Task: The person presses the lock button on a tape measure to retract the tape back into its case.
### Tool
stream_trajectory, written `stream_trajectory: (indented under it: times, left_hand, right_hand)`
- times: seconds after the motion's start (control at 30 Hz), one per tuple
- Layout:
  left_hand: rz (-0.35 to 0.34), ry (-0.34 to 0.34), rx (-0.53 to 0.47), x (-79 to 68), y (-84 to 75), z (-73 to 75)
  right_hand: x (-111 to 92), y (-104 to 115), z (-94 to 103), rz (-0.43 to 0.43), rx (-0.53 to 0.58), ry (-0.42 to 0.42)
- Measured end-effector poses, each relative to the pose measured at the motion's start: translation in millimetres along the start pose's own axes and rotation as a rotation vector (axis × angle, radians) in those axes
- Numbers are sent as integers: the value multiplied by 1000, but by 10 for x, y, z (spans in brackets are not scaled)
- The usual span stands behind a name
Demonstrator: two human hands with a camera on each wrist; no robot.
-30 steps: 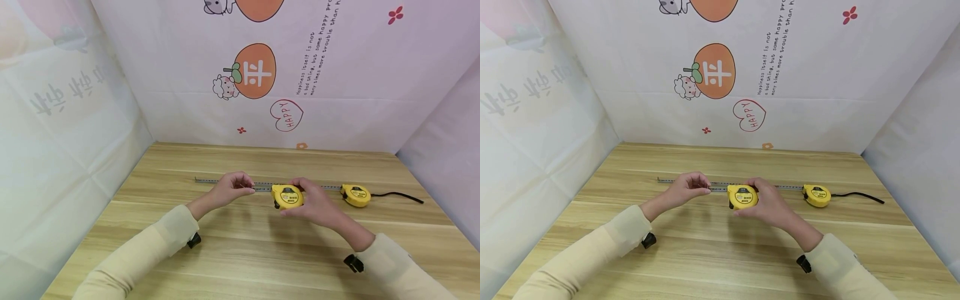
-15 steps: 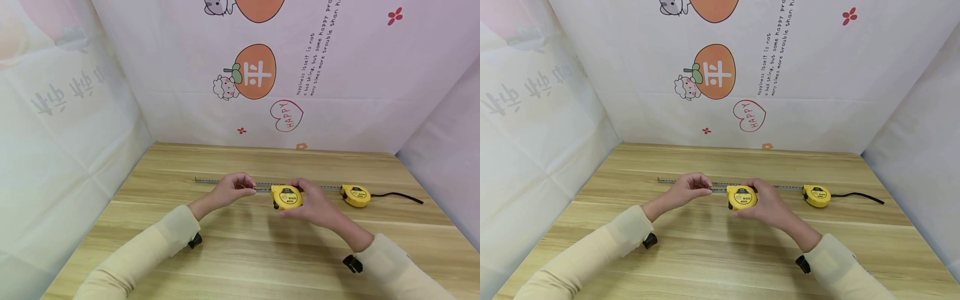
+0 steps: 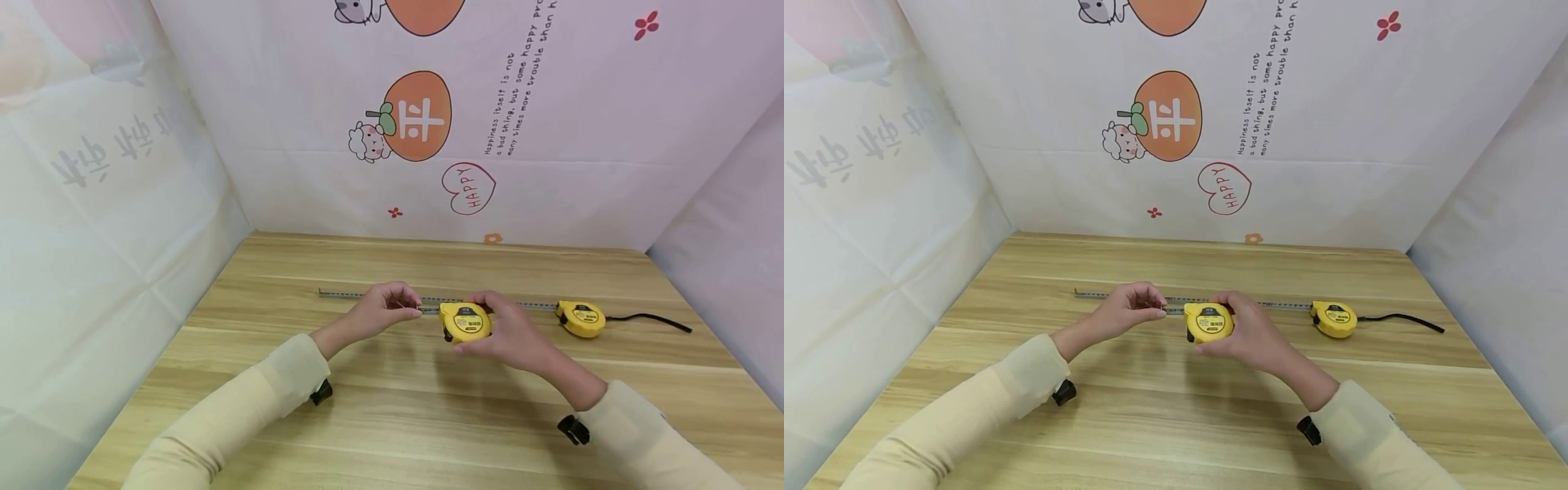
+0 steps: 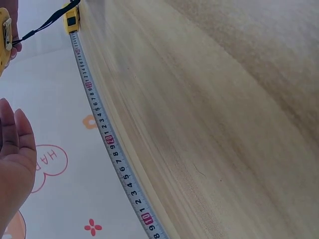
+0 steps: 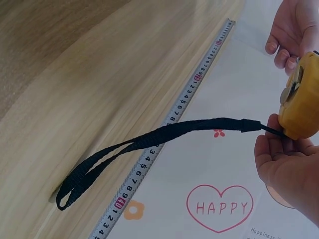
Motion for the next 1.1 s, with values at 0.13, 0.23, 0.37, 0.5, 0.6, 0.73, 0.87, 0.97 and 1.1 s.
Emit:
stream_trajectory:
  times: [0.13, 0.23, 0.37, 0.5, 0.6, 0.73, 0.87, 0.97, 1.1]
  left_hand:
    - [0, -1, 0, 10, -14, -9]
    - [5, 2, 0, 22, -12, -23]
    - [20, 3, -3, 30, -14, -38]
    - [28, 0, -11, 35, -17, -46]
    - [32, 1, -14, 40, -17, -54]
    - [42, 4, -10, 45, -12, -65]
    - [41, 9, -14, 54, -13, -77]
    - [37, 9, -18, 58, -24, -84]
    - [37, 12, -20, 66, -37, -99]
  right_hand:
    - [4, 16, -6, 3, 8, 6]
    - [6, 20, -16, 2, 17, 13]
    - [12, 13, -26, -1, 21, 18]
    - [16, 5, -33, -7, 20, 17]
    - [16, 6, -34, -13, 19, 15]
    - [13, 15, -38, -15, 24, 15]
    - [9, 19, -44, -11, 27, 18]
    - [7, 14, -46, -12, 29, 18]
    - [2, 13, -44, -13, 28, 16]
Point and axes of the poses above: each hand's wrist, its own x-axis towards the middle knuckle, its own z-axis out of the back of the hand, y = z × x, the point moved 7 cm from there along x, towards the middle knuckle, and after that the axes turned 3 degrees about -z, right-handed, at the moved point
